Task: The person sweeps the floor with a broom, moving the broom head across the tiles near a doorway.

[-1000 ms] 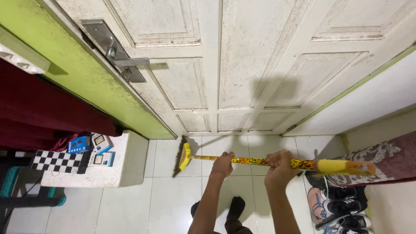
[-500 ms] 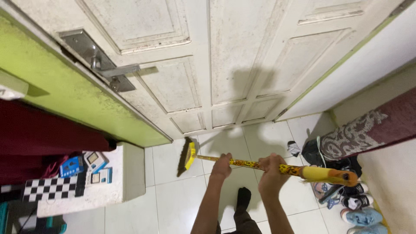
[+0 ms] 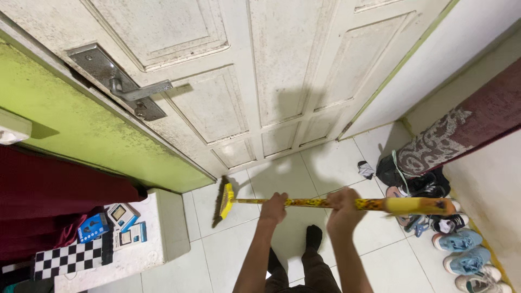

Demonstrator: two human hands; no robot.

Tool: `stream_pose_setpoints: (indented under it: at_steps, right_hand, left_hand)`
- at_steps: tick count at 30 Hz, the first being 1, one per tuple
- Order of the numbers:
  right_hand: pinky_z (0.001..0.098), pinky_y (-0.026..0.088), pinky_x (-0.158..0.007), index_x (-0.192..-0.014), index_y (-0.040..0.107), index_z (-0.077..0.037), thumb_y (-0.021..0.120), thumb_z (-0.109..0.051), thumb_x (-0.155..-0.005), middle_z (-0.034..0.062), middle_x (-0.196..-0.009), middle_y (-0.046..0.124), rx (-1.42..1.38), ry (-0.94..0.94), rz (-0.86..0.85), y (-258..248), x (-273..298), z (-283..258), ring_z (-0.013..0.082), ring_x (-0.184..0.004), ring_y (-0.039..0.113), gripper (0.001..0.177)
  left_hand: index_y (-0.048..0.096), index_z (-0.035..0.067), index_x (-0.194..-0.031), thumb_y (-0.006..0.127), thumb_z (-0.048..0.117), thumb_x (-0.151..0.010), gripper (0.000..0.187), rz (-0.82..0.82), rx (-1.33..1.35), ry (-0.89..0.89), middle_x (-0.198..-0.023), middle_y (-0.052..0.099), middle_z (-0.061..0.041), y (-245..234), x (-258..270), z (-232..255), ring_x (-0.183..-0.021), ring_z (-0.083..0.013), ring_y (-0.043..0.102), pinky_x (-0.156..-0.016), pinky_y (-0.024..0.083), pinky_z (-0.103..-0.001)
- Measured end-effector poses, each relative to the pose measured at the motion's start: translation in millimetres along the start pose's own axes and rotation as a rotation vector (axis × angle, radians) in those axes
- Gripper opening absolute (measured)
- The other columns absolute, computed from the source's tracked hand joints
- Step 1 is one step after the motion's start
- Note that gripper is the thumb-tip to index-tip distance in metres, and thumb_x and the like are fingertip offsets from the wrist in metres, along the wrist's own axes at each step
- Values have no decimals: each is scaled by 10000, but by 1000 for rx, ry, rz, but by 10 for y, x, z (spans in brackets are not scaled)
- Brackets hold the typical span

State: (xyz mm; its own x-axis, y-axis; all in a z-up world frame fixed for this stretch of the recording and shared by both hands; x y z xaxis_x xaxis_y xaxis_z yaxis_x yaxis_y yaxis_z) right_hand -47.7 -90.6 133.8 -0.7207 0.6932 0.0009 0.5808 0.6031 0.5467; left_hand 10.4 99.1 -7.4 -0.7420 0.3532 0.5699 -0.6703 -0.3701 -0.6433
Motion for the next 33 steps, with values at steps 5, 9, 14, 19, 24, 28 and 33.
stream_pose_setpoints:
  at_steps: [5, 9, 14, 19, 24, 28, 33]
  right_hand:
    - [346, 474, -666, -651, 418, -119, 516, -10, -994, -2, -586, 418, 60, 145, 38, 94, 356, 95, 117, -545, 376, 372]
    - [347, 448, -656, -651, 381, -112, 518, -20, -1010, 0, -587, 395, 83, 69, 32, 67, 409, -104, 115, -560, 340, 396]
    - [341, 449, -635, -667, 392, -102, 513, -46, -1030, -8, -583, 371, 125, -59, 66, -28, 319, -478, 101, -539, 337, 387]
    - [324, 485, -632, -669, 442, -108, 476, -124, -1036, 12, -567, 443, 246, -142, 139, -134, 235, -788, 123, -524, 443, 370]
    - [343, 467, -594, -676, 403, -137, 519, -122, -1035, -12, -560, 368, 127, -132, 120, -224, 205, -560, 114, -488, 367, 378]
    - [355, 423, -514, -647, 399, -125, 548, -81, -1010, 7, -530, 366, 105, -133, 92, -172, 315, -239, 134, -458, 384, 395]
    - [334, 468, -645, -654, 392, -129, 511, -33, -1026, -14, -584, 390, 46, 101, 65, -26, 584, 21, 97, -547, 371, 402]
  left_hand:
    - [551, 108, -1263, 606, -70, -849, 454, 72, -42, 6, -1251, 569, -175, 116, -7, -395, -1187, -393, 612, -1012, 537, -463]
    - [547, 84, -1225, 615, -61, -857, 402, 78, -35, 86, -1233, 572, -195, 286, -122, -262, -1164, -405, 624, -1009, 542, -458]
    - [538, 86, -1190, 546, -40, -887, 328, 128, 53, 210, -1236, 580, -165, 472, -164, 239, -1108, -428, 640, -952, 555, -497]
    - [579, 110, -1184, 568, 50, -920, 271, 130, 2, 271, -1179, 617, -150, 369, -5, 557, -1043, -414, 665, -901, 551, -517]
    - [589, 99, -1180, 569, 88, -963, 218, 100, -76, 263, -1132, 638, -147, 259, 55, 393, -986, -366, 701, -884, 568, -487]
    - [558, 104, -1254, 586, -9, -896, 377, 54, -75, 149, -1237, 591, -152, 215, 98, -3, -1096, -391, 648, -970, 541, -476]
    - [536, 116, -1325, 572, -69, -881, 482, -9, -77, 16, -1317, 558, -155, 133, 194, -275, -1210, -384, 604, -1046, 519, -450]
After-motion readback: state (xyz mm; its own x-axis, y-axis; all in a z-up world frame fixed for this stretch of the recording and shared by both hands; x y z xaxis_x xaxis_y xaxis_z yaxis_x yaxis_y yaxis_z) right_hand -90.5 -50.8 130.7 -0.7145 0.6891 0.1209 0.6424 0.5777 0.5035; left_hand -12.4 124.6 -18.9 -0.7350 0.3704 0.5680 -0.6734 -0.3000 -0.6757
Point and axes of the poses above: each hand's wrist, its own x-axis away from the middle knuckle, its own y-axis out of the palm, z = x × y, the point moved 5 cm from there along -x, towards the middle knuckle
